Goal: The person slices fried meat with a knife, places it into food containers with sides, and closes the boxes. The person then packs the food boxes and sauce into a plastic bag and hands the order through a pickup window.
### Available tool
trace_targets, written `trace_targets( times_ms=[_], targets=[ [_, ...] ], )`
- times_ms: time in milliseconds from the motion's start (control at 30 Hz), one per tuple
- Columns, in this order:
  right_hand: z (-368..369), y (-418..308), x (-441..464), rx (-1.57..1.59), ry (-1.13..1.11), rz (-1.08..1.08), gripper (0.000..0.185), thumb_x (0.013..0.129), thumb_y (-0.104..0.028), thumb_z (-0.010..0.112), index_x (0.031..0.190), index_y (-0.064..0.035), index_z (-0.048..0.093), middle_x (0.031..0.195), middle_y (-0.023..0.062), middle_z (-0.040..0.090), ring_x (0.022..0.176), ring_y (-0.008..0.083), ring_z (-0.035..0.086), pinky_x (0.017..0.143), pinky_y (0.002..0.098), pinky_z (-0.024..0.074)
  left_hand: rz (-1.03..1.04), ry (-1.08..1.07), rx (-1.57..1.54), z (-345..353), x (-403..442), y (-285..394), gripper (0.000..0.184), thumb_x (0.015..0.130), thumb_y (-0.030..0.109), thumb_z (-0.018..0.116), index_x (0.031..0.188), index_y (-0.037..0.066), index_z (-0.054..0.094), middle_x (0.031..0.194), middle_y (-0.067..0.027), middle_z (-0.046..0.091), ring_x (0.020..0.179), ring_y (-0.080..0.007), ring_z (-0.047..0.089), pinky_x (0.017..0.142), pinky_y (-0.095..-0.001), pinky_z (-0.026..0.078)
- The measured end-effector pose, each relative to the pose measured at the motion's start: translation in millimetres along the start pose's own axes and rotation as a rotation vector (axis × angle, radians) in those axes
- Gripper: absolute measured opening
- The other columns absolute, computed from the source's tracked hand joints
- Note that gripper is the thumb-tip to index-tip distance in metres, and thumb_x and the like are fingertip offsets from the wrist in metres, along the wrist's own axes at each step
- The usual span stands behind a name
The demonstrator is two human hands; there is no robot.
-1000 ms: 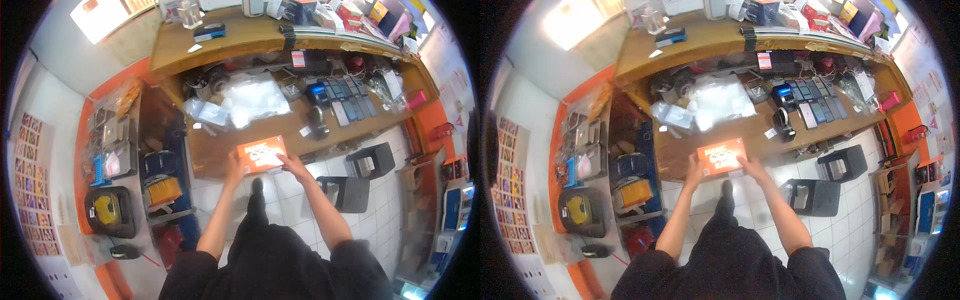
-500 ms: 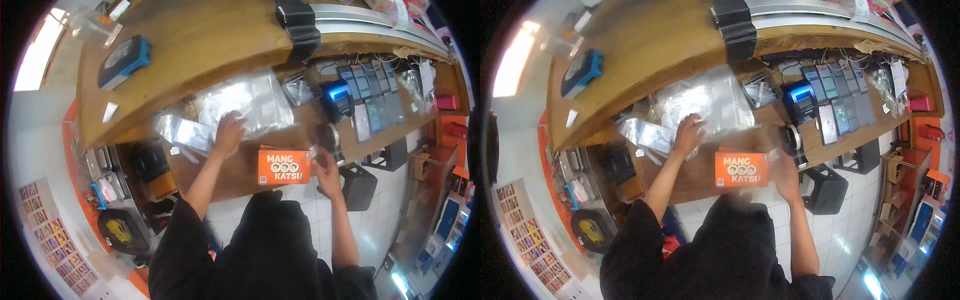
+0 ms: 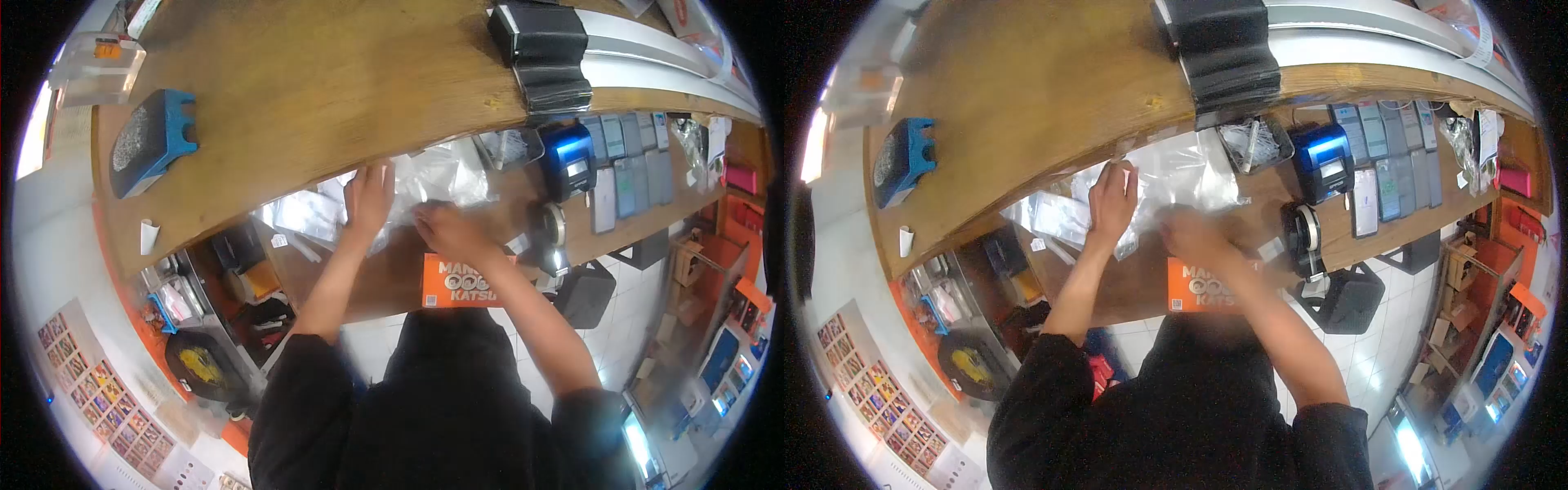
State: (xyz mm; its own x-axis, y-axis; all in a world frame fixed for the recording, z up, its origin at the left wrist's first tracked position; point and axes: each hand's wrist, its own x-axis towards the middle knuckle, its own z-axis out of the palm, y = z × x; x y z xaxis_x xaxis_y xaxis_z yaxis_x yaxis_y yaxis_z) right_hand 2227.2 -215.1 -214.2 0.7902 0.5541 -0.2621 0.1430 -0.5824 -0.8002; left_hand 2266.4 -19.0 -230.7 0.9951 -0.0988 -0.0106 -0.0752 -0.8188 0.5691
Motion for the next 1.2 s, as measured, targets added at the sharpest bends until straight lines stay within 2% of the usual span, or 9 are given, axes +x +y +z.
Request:
trace_targets(
  times_ms=[100, 233, 467, 633, 700, 867, 1000, 1100, 1200],
  targets=[
    [37.0, 39.8, 22.9, -0.278, 0.008, -0.138, 0.033, 0.086, -0.013, 0.065, 0.113, 0.0055, 0.065, 0.118, 0.0196, 0.065, 0.121, 0.036, 0.055, 0.106, 0.0415, 0.0431, -0.321, 0.077, -0.166, 11.0, -1.0, 16.2, 0.016, 0.091, 0.011, 0.066, 0.104, 0.003, 0.062, 0.075, -0.0164, 0.061, 0.082, -0.0352, 0.066, 0.07, -0.0451, 0.052],
    [44.4, 56.4, 26.9, -0.469, 0.169, -0.215, 0.041, 0.079, -0.013, 0.068, 0.114, 0.0096, 0.064, 0.129, 0.0208, 0.061, 0.136, 0.0375, 0.042, 0.116, 0.0389, 0.035, 0.086, 0.021, -0.014, 34.0, -6.2, -13.6, 0.026, 0.085, 0.013, 0.073, 0.107, 0.002, 0.066, 0.087, -0.0196, 0.065, 0.084, -0.0395, 0.064, 0.079, -0.0451, 0.052],
    [14.8, 33.4, 26.5, -0.294, -0.28, -0.056, 0.044, 0.083, -0.015, 0.063, 0.121, 0.008, 0.063, 0.128, 0.0203, 0.061, 0.132, 0.0373, 0.047, 0.116, 0.0419, 0.0352, 0.113, -0.154, -0.242, 40.0, 3.6, -61.6, 0.015, 0.089, 0.01, 0.063, 0.102, 0.004, 0.069, 0.098, -0.0162, 0.067, 0.088, -0.038, 0.063, 0.079, -0.0429, 0.052],
    [39.1, 33.2, 33.2, -0.514, 0.297, -0.382, 0.037, 0.088, -0.01, 0.051, 0.122, 0.0015, 0.061, 0.122, 0.0238, 0.063, 0.113, 0.0371, 0.061, 0.106, 0.0433, 0.0436, -0.008, -0.108, -0.199, -2.1, 11.7, -4.4, 0.022, 0.102, 0.019, 0.05, 0.092, 0.001, 0.058, 0.087, -0.0214, 0.064, 0.084, -0.042, 0.062, 0.073, -0.0466, 0.048],
    [37.0, 29.1, 33.7, -0.478, 0.137, -0.28, 0.04, 0.088, -0.011, 0.052, 0.126, 0.0007, 0.058, 0.124, 0.0233, 0.063, 0.114, 0.0359, 0.061, 0.106, 0.0425, 0.0426, -0.048, -0.128, -0.185, -31.3, 2.5, 25.7, 0.023, 0.103, 0.019, 0.049, 0.093, 0.0, 0.056, 0.084, -0.0224, 0.062, 0.082, -0.0441, 0.059, 0.072, -0.0444, 0.048],
    [46.3, 46.6, 47.5, -0.458, 0.093, -0.315, 0.044, 0.087, -0.015, 0.057, 0.129, -0.001, 0.057, 0.125, 0.0192, 0.064, 0.113, 0.0323, 0.062, 0.103, 0.0407, 0.0432, -0.072, -0.404, -0.367, -139.0, -64.5, 99.8, 0.035, 0.08, 0.021, 0.082, 0.099, -0.002, 0.063, 0.083, -0.0115, 0.069, 0.077, -0.0161, 0.062, 0.069, -0.0347, 0.048],
    [14.2, 31.6, 46.2, 0.061, -0.397, -0.104, 0.044, 0.09, -0.025, 0.057, 0.129, -0.0045, 0.06, 0.117, 0.0144, 0.067, 0.106, 0.027, 0.064, 0.095, 0.0378, 0.0494, -0.087, -0.457, -0.519, -237.0, -108.2, 137.0, 0.042, 0.08, 0.032, 0.08, 0.104, 0.0, 0.066, 0.086, -0.0137, 0.069, 0.076, -0.0256, 0.066, 0.068, -0.034, 0.049],
    [-29.8, -64.2, -8.5, 1.05, -0.48, 0.114, 0.05, 0.091, -0.032, 0.058, 0.133, -0.0036, 0.058, 0.114, 0.0173, 0.067, 0.104, 0.0297, 0.065, 0.096, 0.0402, 0.0501, 0.008, -0.281, -0.846, -264.6, -147.7, 160.5, 0.032, 0.087, 0.029, 0.076, 0.096, 0.0, 0.066, 0.081, -0.0076, 0.067, 0.07, -0.0168, 0.062, 0.062, -0.0283, 0.045],
    [-80.5, -141.5, -72.2, 1.675, -0.571, 0.188, 0.057, 0.093, -0.04, 0.06, 0.136, -0.0026, 0.056, 0.112, 0.0201, 0.067, 0.101, 0.0324, 0.066, 0.096, 0.0426, 0.0508, -0.548, 0.171, -0.84, -271.6, -184.3, 195.4, 0.025, 0.1, 0.029, 0.064, 0.089, 0.007, 0.064, 0.076, 0.0039, 0.057, 0.067, -0.0067, 0.051, 0.058, -0.0239, 0.038]
  ],
)
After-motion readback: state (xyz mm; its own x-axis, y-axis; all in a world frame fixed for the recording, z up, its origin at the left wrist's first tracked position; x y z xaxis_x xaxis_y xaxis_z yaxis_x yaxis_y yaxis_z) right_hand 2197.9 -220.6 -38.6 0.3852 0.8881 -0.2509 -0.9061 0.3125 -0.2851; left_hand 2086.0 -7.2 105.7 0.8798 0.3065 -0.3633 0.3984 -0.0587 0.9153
